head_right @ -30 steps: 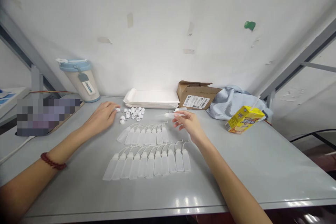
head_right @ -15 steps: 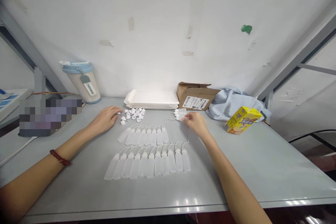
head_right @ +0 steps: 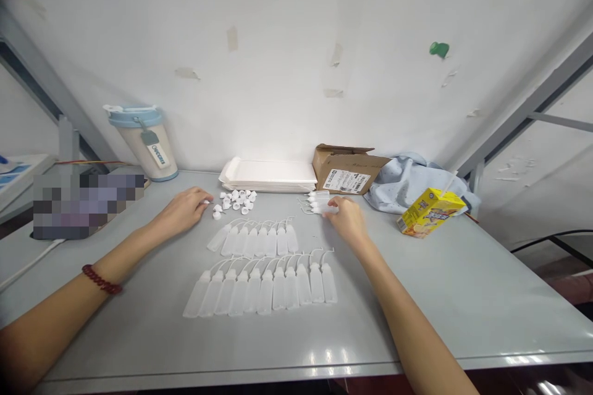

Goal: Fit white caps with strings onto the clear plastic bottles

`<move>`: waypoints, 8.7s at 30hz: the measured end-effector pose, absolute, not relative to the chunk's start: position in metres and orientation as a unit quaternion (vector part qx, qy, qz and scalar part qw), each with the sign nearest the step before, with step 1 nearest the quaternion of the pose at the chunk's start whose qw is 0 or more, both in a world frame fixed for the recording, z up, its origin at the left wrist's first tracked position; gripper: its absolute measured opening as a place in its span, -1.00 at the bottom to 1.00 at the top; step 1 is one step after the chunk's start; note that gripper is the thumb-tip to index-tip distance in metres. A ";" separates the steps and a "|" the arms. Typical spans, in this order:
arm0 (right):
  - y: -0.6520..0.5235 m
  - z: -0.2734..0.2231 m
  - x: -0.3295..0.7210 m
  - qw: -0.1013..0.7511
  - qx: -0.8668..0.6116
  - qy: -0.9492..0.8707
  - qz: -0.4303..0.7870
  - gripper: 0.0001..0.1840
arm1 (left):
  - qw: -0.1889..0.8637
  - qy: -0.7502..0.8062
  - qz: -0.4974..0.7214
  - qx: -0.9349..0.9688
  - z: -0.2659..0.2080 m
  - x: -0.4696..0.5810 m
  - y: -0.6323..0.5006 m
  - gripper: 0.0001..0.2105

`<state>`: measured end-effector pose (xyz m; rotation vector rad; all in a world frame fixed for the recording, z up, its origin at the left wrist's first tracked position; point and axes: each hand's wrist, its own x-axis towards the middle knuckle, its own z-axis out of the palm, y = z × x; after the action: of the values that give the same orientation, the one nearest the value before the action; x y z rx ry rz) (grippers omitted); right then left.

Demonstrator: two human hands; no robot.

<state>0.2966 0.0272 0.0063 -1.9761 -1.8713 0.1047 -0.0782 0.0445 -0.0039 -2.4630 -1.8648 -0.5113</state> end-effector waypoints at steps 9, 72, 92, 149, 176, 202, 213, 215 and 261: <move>0.023 0.010 0.294 0.200 -0.707 -0.677 0.025 -0.72 | -0.006 -0.644 -0.285 -0.710 0.018 -0.074 0.038 -0.73; -0.043 0.033 0.214 0.316 -0.363 -0.586 0.652 -0.68 | -0.502 -0.391 -0.450 -0.627 0.035 0.018 -0.046 -0.69; -0.044 0.032 0.214 0.280 -0.301 -0.514 0.753 -0.76 | -0.570 -0.394 -0.410 -0.593 0.040 0.015 -0.045 -0.69; -0.052 0.040 0.210 0.329 -0.350 -0.581 0.658 -0.72 | -0.533 -0.428 -0.410 -0.604 0.052 0.013 -0.045 -0.69; -0.051 0.042 0.209 0.331 -0.384 -0.591 0.627 -0.68 | -0.512 -0.404 -0.373 -0.659 0.048 0.013 -0.048 -0.71; -0.049 0.044 0.211 0.379 -0.397 -0.562 0.619 -0.70 | -0.370 -0.437 -0.435 -0.695 0.047 0.013 -0.053 -0.87; -0.052 0.045 0.209 0.342 -0.382 -0.607 0.607 -0.69 | -0.497 -0.403 -0.314 -0.702 0.047 0.014 -0.049 -0.69; -0.052 0.046 0.210 0.336 -0.381 -0.613 0.605 -0.70 | -0.520 -0.395 -0.299 -0.695 0.048 0.014 -0.048 -0.71; -0.048 0.037 0.215 0.409 -0.393 -0.606 0.558 -0.70 | -0.375 -0.424 -0.271 -0.778 0.050 0.015 -0.057 -0.64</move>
<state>0.2146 -0.0476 0.0371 -0.9892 -1.5262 1.4062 0.0150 -0.0569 0.0496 -3.2847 -1.7884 -1.1437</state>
